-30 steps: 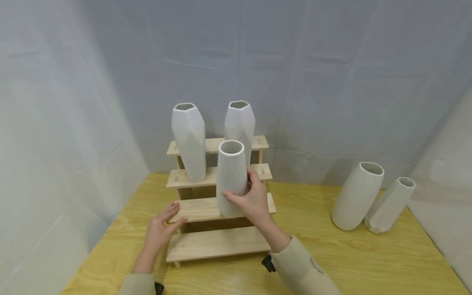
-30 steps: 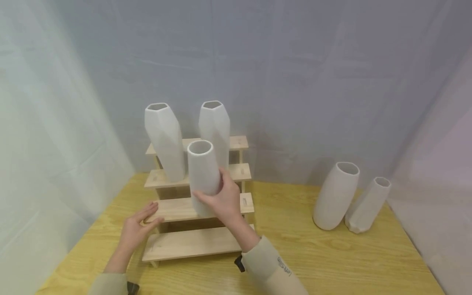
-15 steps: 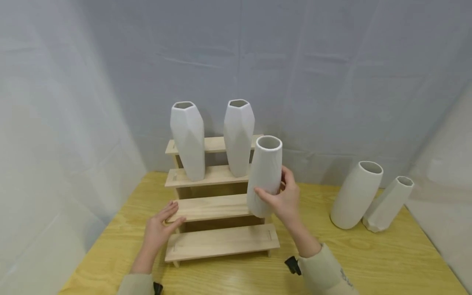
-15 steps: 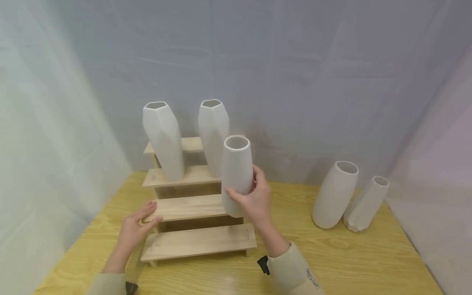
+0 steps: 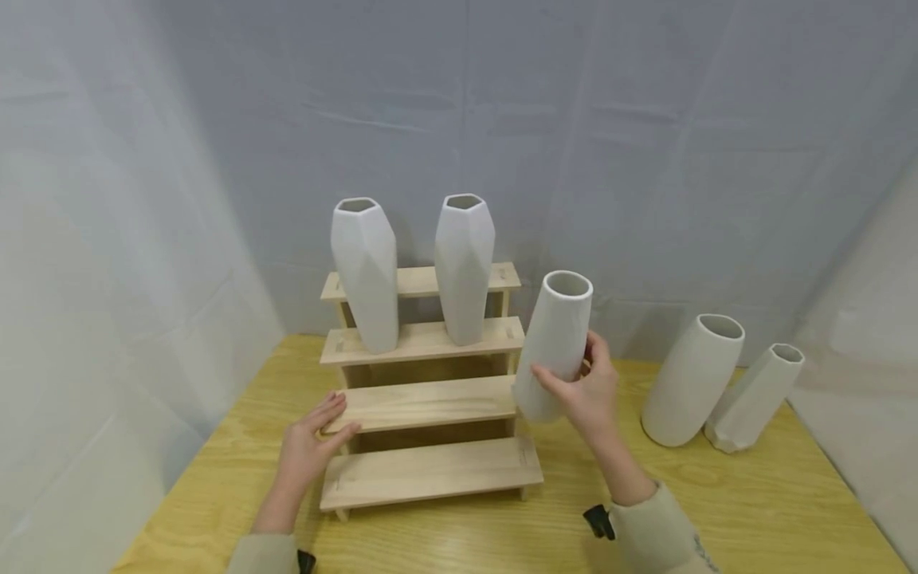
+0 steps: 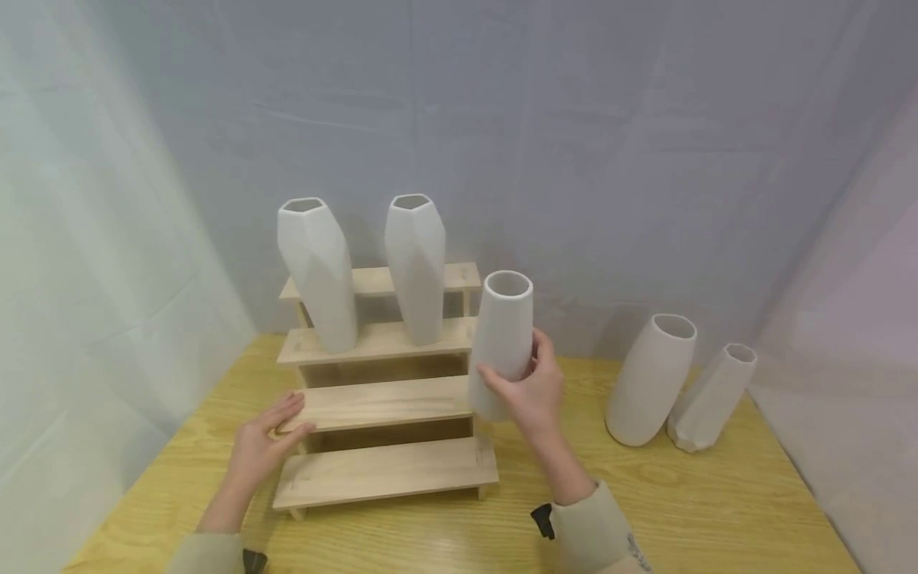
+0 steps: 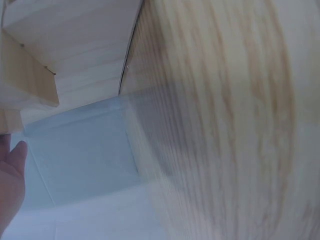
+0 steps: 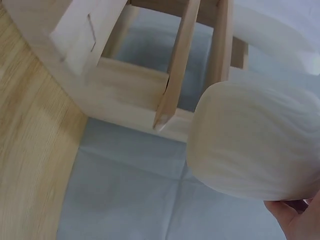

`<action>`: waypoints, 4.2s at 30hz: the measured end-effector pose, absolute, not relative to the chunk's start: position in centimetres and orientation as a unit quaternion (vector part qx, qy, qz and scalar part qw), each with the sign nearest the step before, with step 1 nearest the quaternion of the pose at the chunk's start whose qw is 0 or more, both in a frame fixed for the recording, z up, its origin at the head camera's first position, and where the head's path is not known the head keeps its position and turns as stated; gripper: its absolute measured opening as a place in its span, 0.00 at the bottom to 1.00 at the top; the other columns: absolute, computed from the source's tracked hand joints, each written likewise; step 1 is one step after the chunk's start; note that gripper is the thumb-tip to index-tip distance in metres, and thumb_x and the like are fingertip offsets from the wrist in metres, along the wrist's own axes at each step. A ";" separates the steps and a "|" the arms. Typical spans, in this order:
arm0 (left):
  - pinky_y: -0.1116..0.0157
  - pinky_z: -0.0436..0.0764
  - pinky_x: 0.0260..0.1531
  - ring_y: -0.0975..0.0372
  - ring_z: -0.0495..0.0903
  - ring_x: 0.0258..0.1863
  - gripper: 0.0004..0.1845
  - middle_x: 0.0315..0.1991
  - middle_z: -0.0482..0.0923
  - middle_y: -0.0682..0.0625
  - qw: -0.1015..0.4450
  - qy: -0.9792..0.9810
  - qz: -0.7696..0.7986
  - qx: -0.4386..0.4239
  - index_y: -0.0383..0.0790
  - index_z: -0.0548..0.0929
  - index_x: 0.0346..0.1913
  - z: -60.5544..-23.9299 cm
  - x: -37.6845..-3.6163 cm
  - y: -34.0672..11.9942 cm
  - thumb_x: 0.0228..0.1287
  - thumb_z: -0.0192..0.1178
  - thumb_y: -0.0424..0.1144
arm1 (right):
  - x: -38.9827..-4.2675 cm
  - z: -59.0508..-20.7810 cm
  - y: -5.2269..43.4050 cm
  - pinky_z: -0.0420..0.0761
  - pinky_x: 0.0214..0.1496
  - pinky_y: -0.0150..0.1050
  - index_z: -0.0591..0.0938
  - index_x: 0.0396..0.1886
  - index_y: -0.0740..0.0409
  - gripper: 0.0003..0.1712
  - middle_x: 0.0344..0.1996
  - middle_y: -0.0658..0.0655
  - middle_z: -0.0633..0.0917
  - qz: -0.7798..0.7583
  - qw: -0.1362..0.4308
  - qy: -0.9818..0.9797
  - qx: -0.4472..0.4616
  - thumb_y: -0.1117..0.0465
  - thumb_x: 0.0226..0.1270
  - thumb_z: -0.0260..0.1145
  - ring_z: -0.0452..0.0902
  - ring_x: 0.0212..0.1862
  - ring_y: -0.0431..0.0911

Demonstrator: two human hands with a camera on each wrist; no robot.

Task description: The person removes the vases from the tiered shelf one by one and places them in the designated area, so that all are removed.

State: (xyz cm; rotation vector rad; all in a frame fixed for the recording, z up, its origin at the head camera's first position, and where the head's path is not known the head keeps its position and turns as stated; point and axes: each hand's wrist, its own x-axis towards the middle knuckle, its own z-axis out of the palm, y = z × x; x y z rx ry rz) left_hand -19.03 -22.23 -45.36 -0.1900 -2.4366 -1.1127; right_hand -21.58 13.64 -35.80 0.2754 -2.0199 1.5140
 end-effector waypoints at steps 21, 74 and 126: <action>0.63 0.63 0.54 0.51 0.67 0.55 0.24 0.51 0.73 0.40 0.233 -0.878 -0.412 -0.074 0.26 0.77 0.46 -45.3 -19.0 -22.2 0.46 0.68 0.38 | -23.4 -38.5 17.6 0.75 0.46 0.54 0.62 0.55 0.72 0.43 0.46 0.70 0.73 0.539 0.303 -0.786 -0.001 0.66 0.39 0.74 0.70 0.47 0.57; 0.62 0.64 0.54 0.51 0.67 0.56 0.24 0.51 0.72 0.40 0.233 -0.879 -0.410 -0.074 0.27 0.77 0.46 -45.3 -19.0 -22.3 0.46 0.68 0.38 | -26.3 -45.2 22.0 0.70 0.47 0.56 0.62 0.50 0.76 0.42 0.40 0.74 0.71 0.470 0.303 -0.826 -0.074 0.63 0.38 0.74 0.68 0.43 0.64; 0.63 0.64 0.54 0.51 0.68 0.55 0.24 0.51 0.73 0.40 0.247 -0.873 -0.411 -0.086 0.28 0.77 0.46 -45.5 -19.3 -22.2 0.45 0.68 0.37 | -25.4 -44.8 23.1 0.66 0.55 0.55 0.62 0.54 0.78 0.40 0.48 0.75 0.69 0.482 0.279 -0.829 -0.039 0.66 0.45 0.72 0.64 0.52 0.64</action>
